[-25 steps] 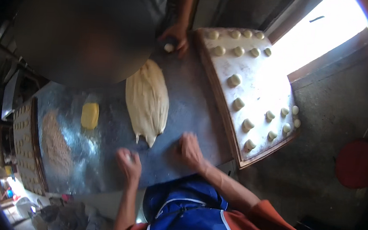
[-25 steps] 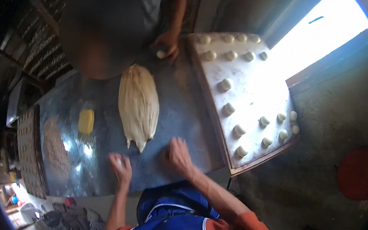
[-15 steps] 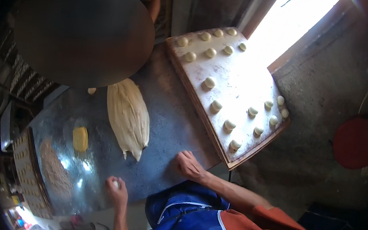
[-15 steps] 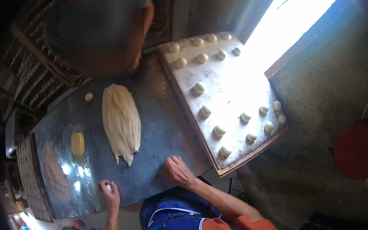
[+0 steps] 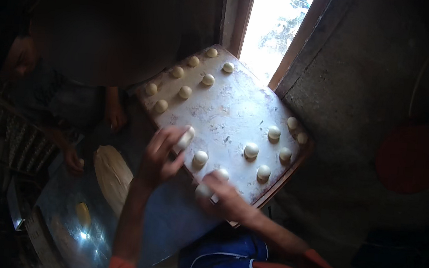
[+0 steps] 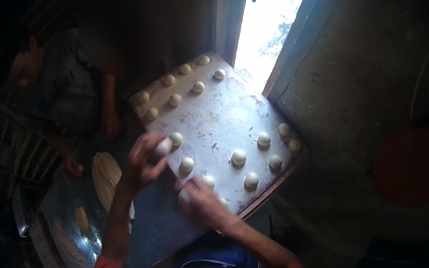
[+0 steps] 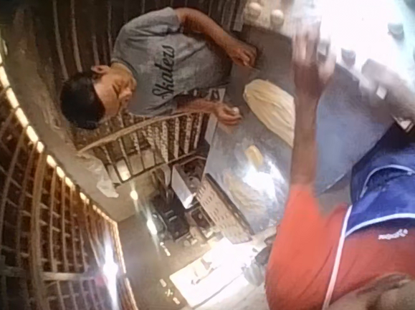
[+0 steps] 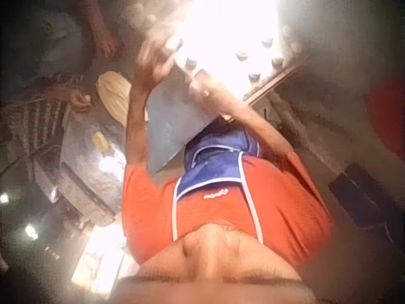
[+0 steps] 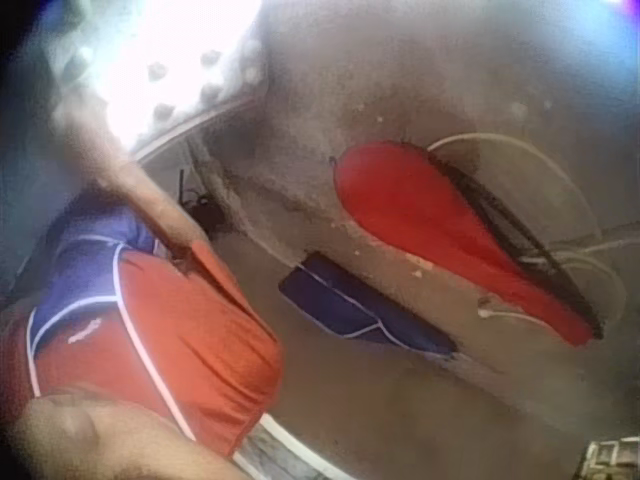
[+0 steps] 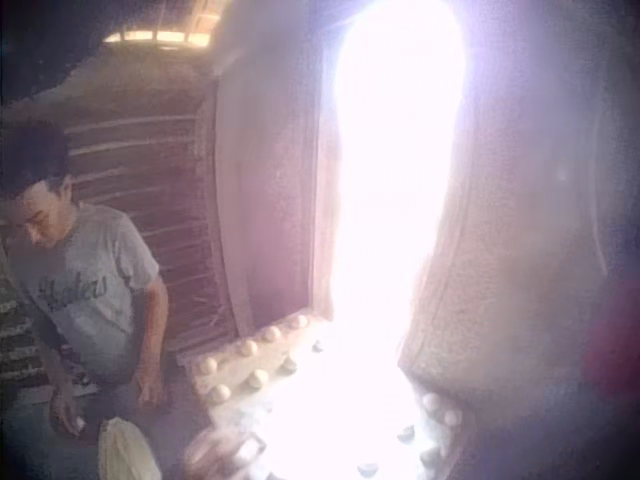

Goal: The person rolls small dough balls into rings and places them on a tray. They work alongside another person at a metal table in a bakery, handling dough and arranging shaped pieces.

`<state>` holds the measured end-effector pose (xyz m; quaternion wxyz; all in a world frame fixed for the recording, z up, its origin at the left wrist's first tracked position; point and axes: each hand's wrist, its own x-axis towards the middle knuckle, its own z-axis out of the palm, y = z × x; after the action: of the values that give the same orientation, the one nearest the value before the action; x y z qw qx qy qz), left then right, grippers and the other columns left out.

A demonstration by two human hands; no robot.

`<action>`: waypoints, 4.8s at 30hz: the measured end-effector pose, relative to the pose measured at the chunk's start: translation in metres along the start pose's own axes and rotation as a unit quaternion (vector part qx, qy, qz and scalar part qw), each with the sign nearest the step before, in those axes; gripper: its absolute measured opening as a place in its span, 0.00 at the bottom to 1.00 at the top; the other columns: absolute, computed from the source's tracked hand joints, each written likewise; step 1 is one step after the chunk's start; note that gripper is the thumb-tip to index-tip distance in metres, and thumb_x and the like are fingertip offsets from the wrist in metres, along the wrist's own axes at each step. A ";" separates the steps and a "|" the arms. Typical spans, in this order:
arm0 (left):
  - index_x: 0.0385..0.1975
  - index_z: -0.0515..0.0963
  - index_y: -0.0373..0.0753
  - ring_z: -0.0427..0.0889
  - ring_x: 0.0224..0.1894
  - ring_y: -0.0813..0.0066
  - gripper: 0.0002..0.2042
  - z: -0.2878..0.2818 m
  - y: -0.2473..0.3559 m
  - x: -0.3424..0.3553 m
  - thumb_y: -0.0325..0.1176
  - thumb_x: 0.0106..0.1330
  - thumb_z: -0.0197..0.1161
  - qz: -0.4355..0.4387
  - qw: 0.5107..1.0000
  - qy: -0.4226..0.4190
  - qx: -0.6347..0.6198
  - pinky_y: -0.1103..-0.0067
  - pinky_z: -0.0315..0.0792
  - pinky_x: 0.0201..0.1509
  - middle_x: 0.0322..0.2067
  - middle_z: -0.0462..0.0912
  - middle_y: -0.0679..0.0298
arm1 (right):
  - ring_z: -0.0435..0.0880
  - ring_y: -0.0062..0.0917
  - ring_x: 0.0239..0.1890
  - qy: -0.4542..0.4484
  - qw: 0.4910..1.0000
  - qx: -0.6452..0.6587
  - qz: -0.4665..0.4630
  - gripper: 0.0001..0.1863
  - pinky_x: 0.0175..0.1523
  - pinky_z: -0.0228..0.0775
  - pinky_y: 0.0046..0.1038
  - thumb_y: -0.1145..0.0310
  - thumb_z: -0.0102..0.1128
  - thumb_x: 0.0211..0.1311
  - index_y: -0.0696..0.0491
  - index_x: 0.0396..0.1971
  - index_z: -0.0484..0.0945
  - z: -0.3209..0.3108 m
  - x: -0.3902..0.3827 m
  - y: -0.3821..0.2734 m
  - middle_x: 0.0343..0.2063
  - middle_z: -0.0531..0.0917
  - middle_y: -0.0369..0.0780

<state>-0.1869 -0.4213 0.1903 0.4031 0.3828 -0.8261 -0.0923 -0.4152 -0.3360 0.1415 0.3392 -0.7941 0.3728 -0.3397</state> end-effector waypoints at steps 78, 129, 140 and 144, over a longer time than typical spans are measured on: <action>0.40 0.71 0.34 0.78 0.37 0.50 0.14 -0.067 0.041 -0.385 0.34 0.65 0.67 -0.577 0.747 0.193 0.268 0.63 0.73 0.46 0.33 0.75 0.53 | 0.74 0.45 0.53 -0.109 0.964 -0.242 -0.027 0.28 0.55 0.67 0.42 0.52 0.64 0.61 0.61 0.50 0.72 0.236 0.000 -0.007 0.47 0.75 0.52; 0.50 0.79 0.41 0.79 0.54 0.51 0.27 -0.054 0.058 -0.102 0.15 0.46 0.69 -0.162 0.983 -0.074 0.047 0.62 0.76 0.58 0.50 0.76 0.54 | 0.77 0.40 0.43 -0.149 0.987 0.066 -0.012 0.07 0.48 0.74 0.39 0.76 0.58 0.61 0.61 0.38 0.77 0.069 -0.040 0.004 0.39 0.73 0.47; 0.70 0.59 0.34 0.74 0.63 0.50 0.41 0.242 0.020 0.134 0.31 0.54 0.68 -0.125 0.987 -0.100 0.010 0.62 0.65 0.67 0.62 0.73 0.47 | 0.84 0.47 0.47 0.235 0.907 -0.288 0.197 0.56 0.54 0.77 0.41 0.58 0.83 0.48 0.56 0.73 0.55 -0.205 0.087 0.204 0.50 0.81 0.52; 0.69 0.62 0.34 0.69 0.69 0.52 0.39 0.126 0.065 0.017 0.31 0.53 0.69 -0.209 0.977 0.008 0.038 0.61 0.58 0.72 0.63 0.73 0.50 | 0.82 0.36 0.43 0.309 0.930 -0.193 0.039 0.39 0.52 0.74 0.37 0.64 0.79 0.54 0.60 0.62 0.68 -0.141 0.066 0.120 0.54 0.79 0.47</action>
<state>-0.3220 -0.4085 0.1476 0.3663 0.5630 -0.7275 -0.1399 -0.5382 -0.4900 0.1415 0.0601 -0.6851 0.5482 -0.4760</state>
